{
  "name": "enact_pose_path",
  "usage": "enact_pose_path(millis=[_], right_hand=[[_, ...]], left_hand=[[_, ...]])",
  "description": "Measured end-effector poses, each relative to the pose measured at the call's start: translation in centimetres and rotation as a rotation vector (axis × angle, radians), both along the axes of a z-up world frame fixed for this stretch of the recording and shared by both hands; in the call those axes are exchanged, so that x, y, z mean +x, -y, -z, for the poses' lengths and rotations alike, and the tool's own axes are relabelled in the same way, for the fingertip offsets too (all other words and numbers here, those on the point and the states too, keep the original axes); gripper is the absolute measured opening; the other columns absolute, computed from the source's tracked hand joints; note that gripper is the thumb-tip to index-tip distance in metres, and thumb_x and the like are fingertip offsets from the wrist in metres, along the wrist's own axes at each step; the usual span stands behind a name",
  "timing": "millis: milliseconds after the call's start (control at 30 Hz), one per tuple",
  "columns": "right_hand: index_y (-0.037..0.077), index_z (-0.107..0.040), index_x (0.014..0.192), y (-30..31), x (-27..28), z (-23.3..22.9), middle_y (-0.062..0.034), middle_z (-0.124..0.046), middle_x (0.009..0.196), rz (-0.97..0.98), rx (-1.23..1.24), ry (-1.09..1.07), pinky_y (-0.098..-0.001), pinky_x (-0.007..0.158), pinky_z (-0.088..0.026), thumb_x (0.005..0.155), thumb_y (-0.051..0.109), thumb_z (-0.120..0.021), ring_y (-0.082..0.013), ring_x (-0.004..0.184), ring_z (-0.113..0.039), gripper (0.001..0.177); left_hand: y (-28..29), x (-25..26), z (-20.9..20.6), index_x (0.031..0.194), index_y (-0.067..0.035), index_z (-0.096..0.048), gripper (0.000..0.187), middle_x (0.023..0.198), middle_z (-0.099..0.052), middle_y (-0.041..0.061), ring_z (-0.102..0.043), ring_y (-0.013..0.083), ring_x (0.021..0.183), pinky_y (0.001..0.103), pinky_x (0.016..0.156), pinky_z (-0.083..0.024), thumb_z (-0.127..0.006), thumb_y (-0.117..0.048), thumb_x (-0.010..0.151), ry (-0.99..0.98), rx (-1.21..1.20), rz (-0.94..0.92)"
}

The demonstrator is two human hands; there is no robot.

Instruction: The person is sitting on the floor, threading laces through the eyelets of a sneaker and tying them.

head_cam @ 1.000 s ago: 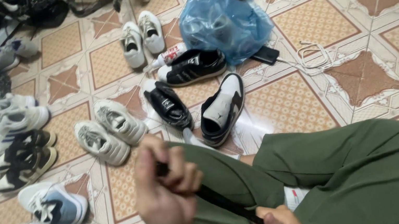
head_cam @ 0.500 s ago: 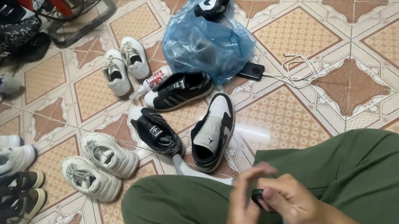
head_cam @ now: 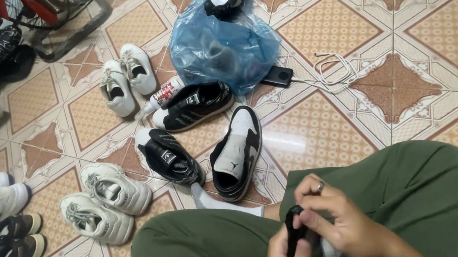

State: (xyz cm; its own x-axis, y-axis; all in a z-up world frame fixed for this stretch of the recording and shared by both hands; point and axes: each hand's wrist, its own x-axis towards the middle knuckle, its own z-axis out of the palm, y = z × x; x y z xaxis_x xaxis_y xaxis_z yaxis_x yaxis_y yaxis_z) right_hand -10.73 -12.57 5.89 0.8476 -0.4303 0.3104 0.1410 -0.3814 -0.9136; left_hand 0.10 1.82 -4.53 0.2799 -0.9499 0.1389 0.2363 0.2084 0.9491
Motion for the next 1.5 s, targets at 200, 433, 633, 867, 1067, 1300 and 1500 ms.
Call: enact_pose_path(millis=[200, 433, 633, 867, 1067, 1300, 1500], right_hand=[[0.001, -0.073, 0.081, -0.2, 1.2, 4.2, -0.0087, -0.058, 0.104, -0.094, 0.324, 0.032, -0.0319, 0.08, -0.045, 0.1, 0.019, -0.06, -0.018, 0.089, -0.054, 0.03], [-0.003, -0.076, 0.093, -2.6, 2.3, 4.6, -0.009, -0.065, 0.094, -0.14, 0.45, 0.135, -0.0316, 0.075, -0.046, 0.095, 0.007, -0.071, -0.0182, 0.083, -0.055, 0.011], [-0.001, -0.081, 0.091, -4.1, 2.9, 4.0, -0.006, -0.072, 0.09, 0.024, 0.349, 0.103, -0.0357, 0.091, -0.048, 0.091, 0.013, -0.076, -0.0206, 0.099, -0.058, 0.015], [0.002, -0.085, 0.091, -4.2, 3.4, 6.9, -0.0139, -0.059, 0.123, 0.105, 0.411, 0.008, -0.0385, 0.1, -0.04, 0.09, 0.017, -0.075, -0.0247, 0.116, -0.054, 0.018], [0.0, -0.078, 0.094, -3.7, 3.9, 8.9, -0.0119, -0.057, 0.124, -0.045, 0.603, 0.021, -0.0375, 0.106, -0.039, 0.087, 0.003, -0.076, -0.0253, 0.119, -0.056, 0.008], [0.002, -0.075, 0.092, -5.7, 5.3, 9.7, -0.0089, -0.062, 0.116, -0.177, 0.476, -0.052, -0.0337, 0.096, -0.047, 0.093, 0.008, -0.074, -0.0209, 0.106, -0.06, 0.007], [0.01, -0.075, 0.095, -1.6, 9.0, 9.2, -0.0058, -0.064, 0.107, 0.109, -0.213, -0.191, -0.0411, 0.1, -0.048, 0.089, 0.019, -0.072, -0.0238, 0.111, -0.06, 0.01]], left_hand=[[-1.5, 1.0, 1.0, 0.096, -0.003, -0.069, 0.012, 0.068, -0.061, -0.001, -0.05, 0.0098, 0.059, 0.025, 0.057, -0.042, -0.063, -0.013, 0.1, 0.122, 0.237, -0.202], [-2.1, 1.5, 1.0, 0.137, -0.001, -0.053, 0.047, 0.1, -0.062, 0.007, -0.051, 0.0121, 0.075, 0.025, 0.067, -0.043, -0.058, -0.025, 0.097, 0.028, 0.101, -0.316], [-0.9, 1.9, -1.7, 0.133, 0.006, -0.056, 0.045, 0.131, -0.059, 0.018, -0.06, 0.0292, 0.12, 0.042, 0.106, -0.045, -0.049, -0.023, 0.1, 0.25, 0.01, -0.326], [-2.4, 0.9, 5.5, 0.132, 0.002, -0.053, 0.039, 0.084, -0.062, 0.01, -0.057, 0.0144, 0.064, 0.026, 0.058, -0.048, -0.049, -0.027, 0.106, -0.322, 0.233, -0.182], [-3.1, 2.4, 2.7, 0.089, 0.004, -0.075, 0.019, 0.068, -0.054, -0.001, -0.039, 0.0084, 0.061, 0.025, 0.053, -0.031, -0.059, -0.004, 0.096, -0.072, 0.213, -0.54], [-4.7, 3.5, 1.4, 0.091, 0.012, -0.069, 0.015, 0.09, -0.074, 0.022, -0.067, 0.0266, 0.084, 0.036, 0.083, -0.053, -0.061, 0.0, 0.091, -0.33, -0.047, -0.801], [-4.5, 6.7, -0.2, 0.067, -0.003, -0.052, 0.032, 0.052, -0.046, 0.005, -0.038, 0.0126, 0.038, 0.027, 0.032, -0.029, -0.062, -0.005, 0.097, -0.46, 0.114, -0.897]])
